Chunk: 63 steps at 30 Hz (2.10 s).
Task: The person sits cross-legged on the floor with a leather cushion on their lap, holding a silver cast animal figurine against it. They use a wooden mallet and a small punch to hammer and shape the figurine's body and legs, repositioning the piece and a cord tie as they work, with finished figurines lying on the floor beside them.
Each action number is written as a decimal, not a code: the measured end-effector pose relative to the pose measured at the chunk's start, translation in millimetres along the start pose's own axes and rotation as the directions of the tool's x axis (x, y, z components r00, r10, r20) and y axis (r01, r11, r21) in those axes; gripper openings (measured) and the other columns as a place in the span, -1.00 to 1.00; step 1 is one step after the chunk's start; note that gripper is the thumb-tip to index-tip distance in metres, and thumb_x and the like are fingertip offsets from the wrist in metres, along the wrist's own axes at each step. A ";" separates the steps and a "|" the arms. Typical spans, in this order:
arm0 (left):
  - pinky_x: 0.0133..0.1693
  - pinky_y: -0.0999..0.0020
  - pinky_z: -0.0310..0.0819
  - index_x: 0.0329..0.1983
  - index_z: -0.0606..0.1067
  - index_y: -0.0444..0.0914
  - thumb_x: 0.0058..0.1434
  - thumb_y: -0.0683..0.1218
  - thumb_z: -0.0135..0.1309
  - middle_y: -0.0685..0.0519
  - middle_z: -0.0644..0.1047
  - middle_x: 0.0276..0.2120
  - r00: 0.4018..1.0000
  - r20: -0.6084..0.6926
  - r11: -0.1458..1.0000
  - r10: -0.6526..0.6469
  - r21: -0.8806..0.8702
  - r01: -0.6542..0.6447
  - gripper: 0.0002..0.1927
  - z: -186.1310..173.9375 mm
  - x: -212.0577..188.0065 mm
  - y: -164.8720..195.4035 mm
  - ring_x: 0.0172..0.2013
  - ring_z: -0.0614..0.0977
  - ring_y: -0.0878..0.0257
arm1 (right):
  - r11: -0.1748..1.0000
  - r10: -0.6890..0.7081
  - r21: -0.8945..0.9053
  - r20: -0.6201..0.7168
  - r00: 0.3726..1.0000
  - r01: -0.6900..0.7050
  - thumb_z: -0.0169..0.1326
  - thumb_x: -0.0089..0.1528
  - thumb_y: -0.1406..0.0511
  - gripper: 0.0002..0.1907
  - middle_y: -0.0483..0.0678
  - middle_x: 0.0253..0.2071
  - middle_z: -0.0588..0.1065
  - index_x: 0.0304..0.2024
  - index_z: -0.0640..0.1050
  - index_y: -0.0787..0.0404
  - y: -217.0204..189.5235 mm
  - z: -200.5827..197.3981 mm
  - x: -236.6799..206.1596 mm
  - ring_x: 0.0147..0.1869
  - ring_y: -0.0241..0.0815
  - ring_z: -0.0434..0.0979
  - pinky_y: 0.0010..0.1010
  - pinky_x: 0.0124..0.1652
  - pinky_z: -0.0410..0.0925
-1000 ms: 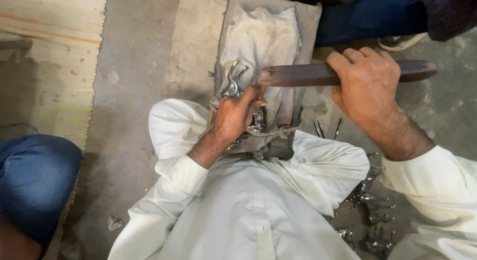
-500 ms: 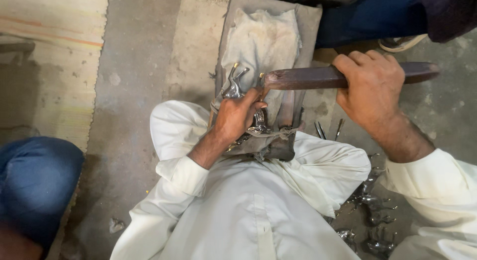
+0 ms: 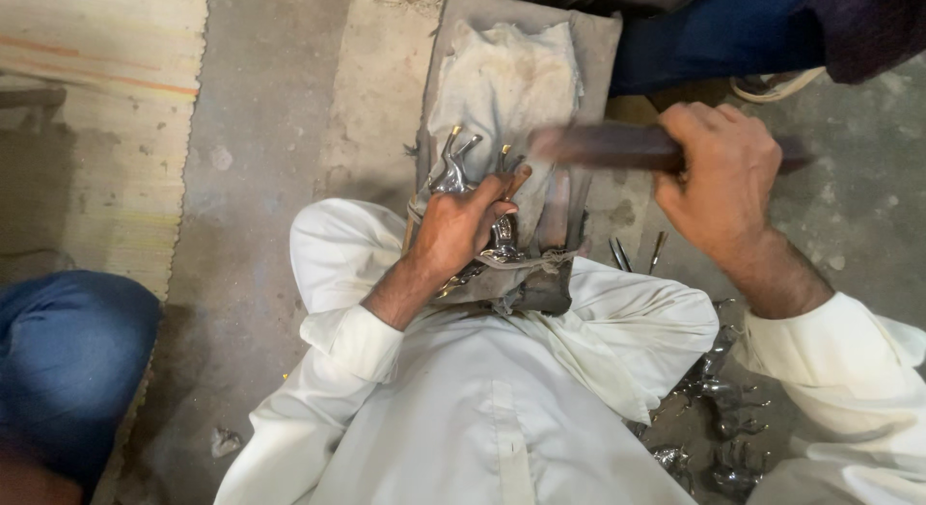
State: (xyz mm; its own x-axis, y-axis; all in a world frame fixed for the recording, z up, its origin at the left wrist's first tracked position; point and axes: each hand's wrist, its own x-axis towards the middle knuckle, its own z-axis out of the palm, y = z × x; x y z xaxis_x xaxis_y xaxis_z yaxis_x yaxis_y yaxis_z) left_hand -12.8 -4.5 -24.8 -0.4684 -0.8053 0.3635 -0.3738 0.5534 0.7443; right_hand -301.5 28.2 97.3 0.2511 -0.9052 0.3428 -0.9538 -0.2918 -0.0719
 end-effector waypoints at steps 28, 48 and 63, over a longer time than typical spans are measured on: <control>-0.41 0.07 0.43 0.05 0.46 -0.20 0.33 -0.14 0.22 -0.10 0.61 -0.42 0.996 0.083 1.000 0.025 0.005 -0.025 -0.73 -10.2 6.0 8.1 -0.44 0.64 -0.06 | 0.991 0.087 0.106 -0.034 0.996 -0.083 0.23 0.11 0.45 -0.73 0.03 -0.22 0.53 -0.14 0.54 0.21 -1.8 0.9 -13.6 -0.10 0.11 0.53 -0.14 -0.07 0.36; -0.27 0.16 0.60 0.08 0.43 -0.27 0.32 -0.18 0.19 -0.12 0.67 -0.23 0.994 -0.094 0.994 -0.063 -0.095 0.054 -0.70 -1.2 0.1 5.0 -0.21 0.73 -0.05 | 0.999 -0.046 -0.015 0.034 0.998 0.046 0.30 0.10 0.41 -0.66 0.02 -0.23 0.51 -0.09 0.53 0.22 -11.8 -7.3 19.7 -0.09 0.09 0.54 -0.11 -0.05 0.37; -0.36 0.35 0.55 -0.03 0.50 -0.31 0.33 -0.16 0.28 -0.05 0.68 -0.45 0.892 -0.103 0.865 -0.441 -0.313 0.392 -0.76 -8.9 -2.2 -2.2 -0.46 0.70 0.29 | 0.953 0.281 -0.019 0.423 0.861 -0.302 0.32 0.24 0.11 -0.44 0.06 -0.28 0.57 0.12 0.41 0.28 3.1 19.0 -8.0 -0.22 0.10 0.59 -0.11 -0.17 0.38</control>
State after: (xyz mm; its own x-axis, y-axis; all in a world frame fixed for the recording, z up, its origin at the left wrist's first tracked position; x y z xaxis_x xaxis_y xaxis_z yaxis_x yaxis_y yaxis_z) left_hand -3.8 -5.9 -22.3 -0.1705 -0.9839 0.0537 -0.2562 0.0970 0.9617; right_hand -303.3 28.7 76.6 0.0179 -0.9924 -0.1216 -0.9880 0.0011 -0.1547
